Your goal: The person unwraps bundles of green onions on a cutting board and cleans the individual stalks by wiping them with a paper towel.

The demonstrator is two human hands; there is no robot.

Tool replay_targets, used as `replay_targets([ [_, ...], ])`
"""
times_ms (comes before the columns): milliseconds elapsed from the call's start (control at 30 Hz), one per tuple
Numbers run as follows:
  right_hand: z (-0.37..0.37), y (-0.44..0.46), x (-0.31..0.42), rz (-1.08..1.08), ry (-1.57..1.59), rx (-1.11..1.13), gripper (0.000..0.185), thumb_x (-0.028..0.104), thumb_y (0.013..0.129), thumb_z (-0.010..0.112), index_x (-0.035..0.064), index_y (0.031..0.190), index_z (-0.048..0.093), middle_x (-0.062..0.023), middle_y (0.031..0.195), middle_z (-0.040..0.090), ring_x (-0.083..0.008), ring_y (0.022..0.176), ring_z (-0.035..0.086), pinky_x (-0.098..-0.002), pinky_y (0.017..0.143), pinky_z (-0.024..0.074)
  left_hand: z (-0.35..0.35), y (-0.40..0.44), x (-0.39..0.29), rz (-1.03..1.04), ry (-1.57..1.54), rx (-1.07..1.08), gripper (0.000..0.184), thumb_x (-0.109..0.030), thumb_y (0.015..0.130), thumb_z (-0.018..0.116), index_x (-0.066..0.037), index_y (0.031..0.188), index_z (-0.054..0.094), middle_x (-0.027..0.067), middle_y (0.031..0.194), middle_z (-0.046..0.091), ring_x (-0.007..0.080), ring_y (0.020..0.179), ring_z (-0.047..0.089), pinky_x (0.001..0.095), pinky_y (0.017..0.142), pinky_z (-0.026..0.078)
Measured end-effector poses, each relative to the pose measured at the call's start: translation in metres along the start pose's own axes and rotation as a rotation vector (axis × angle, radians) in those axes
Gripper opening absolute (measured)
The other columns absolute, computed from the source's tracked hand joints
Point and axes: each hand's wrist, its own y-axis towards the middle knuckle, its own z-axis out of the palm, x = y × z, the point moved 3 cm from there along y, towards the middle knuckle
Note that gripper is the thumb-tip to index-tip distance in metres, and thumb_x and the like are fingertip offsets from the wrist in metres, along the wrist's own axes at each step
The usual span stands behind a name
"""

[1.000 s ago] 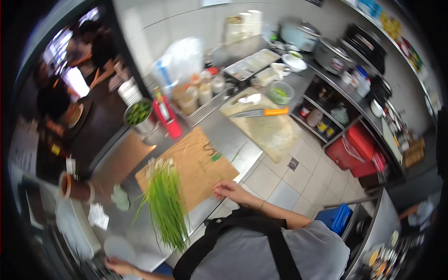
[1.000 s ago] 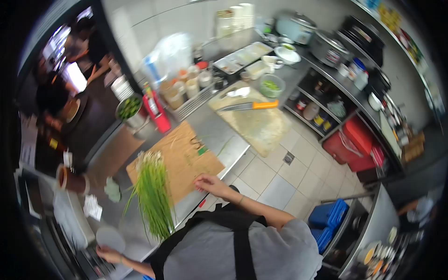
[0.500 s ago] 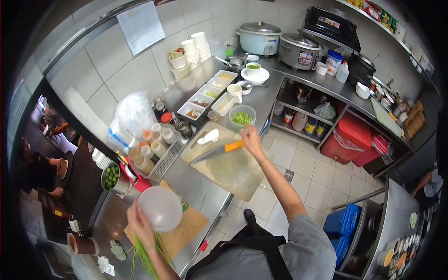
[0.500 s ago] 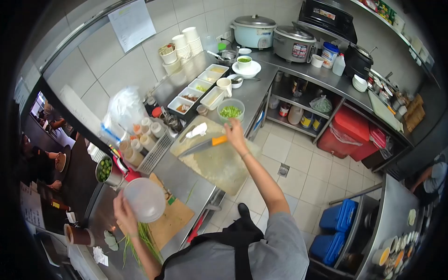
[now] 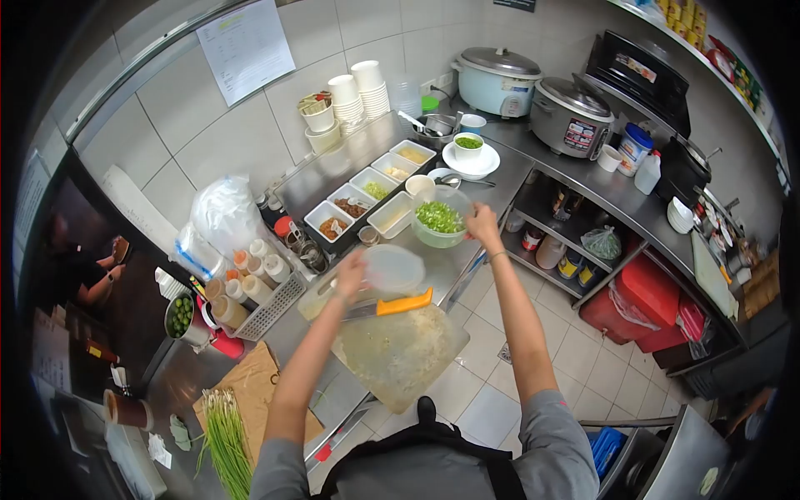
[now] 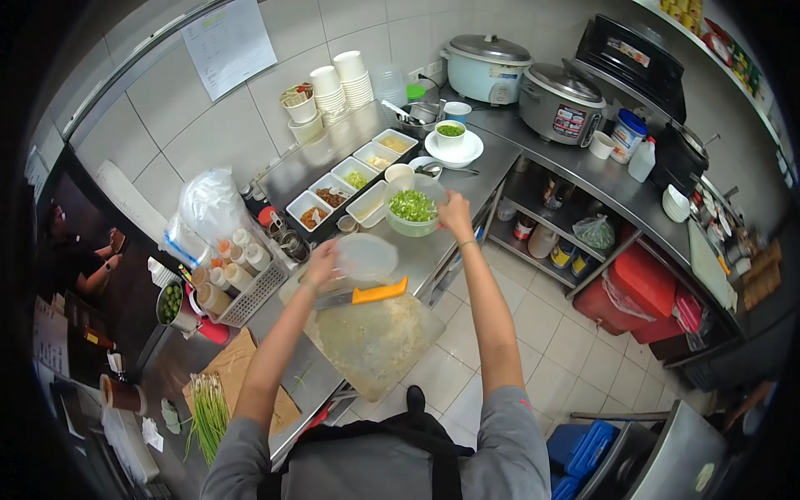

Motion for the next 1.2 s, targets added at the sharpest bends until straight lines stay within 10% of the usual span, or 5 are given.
replay_targets([
  [333, 0.032, -0.001, -0.041, -0.024, 0.015, 0.076, 0.031, 0.006, 0.074, 0.049, -0.0051, 0.103, 0.055, -0.0143, 0.061, 0.06, -0.0205, 0.044, 0.06, -0.0302, 0.042, 0.0503, 0.081, 0.088, 0.063, 0.083, 0.494, -0.299, 0.041, -0.001, 0.083, 0.043, -0.004, 0.124, 0.041, 0.0141, 0.113, 0.052, 0.0199, 0.094, 0.057, 0.03, 0.079, 0.048],
  [467, 0.069, -0.012, -0.056, -0.104, -0.127, 0.078, 0.032, 0.008, 0.074, 0.047, -0.005, 0.102, 0.055, -0.0188, 0.062, 0.06, -0.0245, 0.046, 0.061, -0.0346, 0.049, 0.0508, 0.06, 0.018, 0.035, 0.214, -0.022, -0.128, 0.033, 0.0, 0.082, 0.047, -0.001, 0.114, 0.05, 0.0111, 0.099, 0.06, 0.0161, 0.089, 0.059, 0.0285, 0.076, 0.047],
  [667, 0.09, -0.035, -0.079, -0.288, -0.519, -0.091, 0.057, 0.025, 0.081, 0.058, -0.0048, 0.125, 0.038, -0.0281, 0.125, 0.04, -0.039, 0.118, 0.036, -0.0421, 0.1, 0.0272, -0.015, -0.167, 0.042, 0.164, -0.226, -0.021, 0.012, -0.008, 0.085, 0.054, 0.001, 0.093, 0.056, 0.0049, 0.076, 0.06, 0.0099, 0.063, 0.058, 0.0239, 0.055, 0.046],
  [933, 0.193, -0.249, 0.042, -0.468, 0.136, 0.546, 0.02, 0.014, 0.084, 0.054, 0.0002, 0.097, 0.06, -0.0144, 0.09, 0.062, -0.0248, 0.09, 0.058, -0.0322, 0.082, 0.042, -0.169, -0.366, 0.135, 0.234, 1.026, -0.742, 0.02, -0.016, 0.067, 0.066, -0.006, 0.083, 0.059, 0.0075, 0.096, 0.057, 0.0242, 0.095, 0.052, 0.0379, 0.079, 0.041],
  [1200, 0.361, -0.381, 0.063, -0.323, 0.172, 0.89, 0.016, 0.004, 0.078, 0.06, 0.0019, 0.088, 0.048, -0.0054, 0.067, 0.059, -0.0107, 0.061, 0.058, -0.0241, 0.053, 0.0439, -0.221, -0.411, 0.165, 0.133, 1.206, -0.508, 0.052, -0.025, 0.061, 0.071, -0.014, 0.109, 0.055, 0.0034, 0.117, 0.049, 0.0217, 0.116, 0.04, 0.0474, 0.098, 0.026],
])
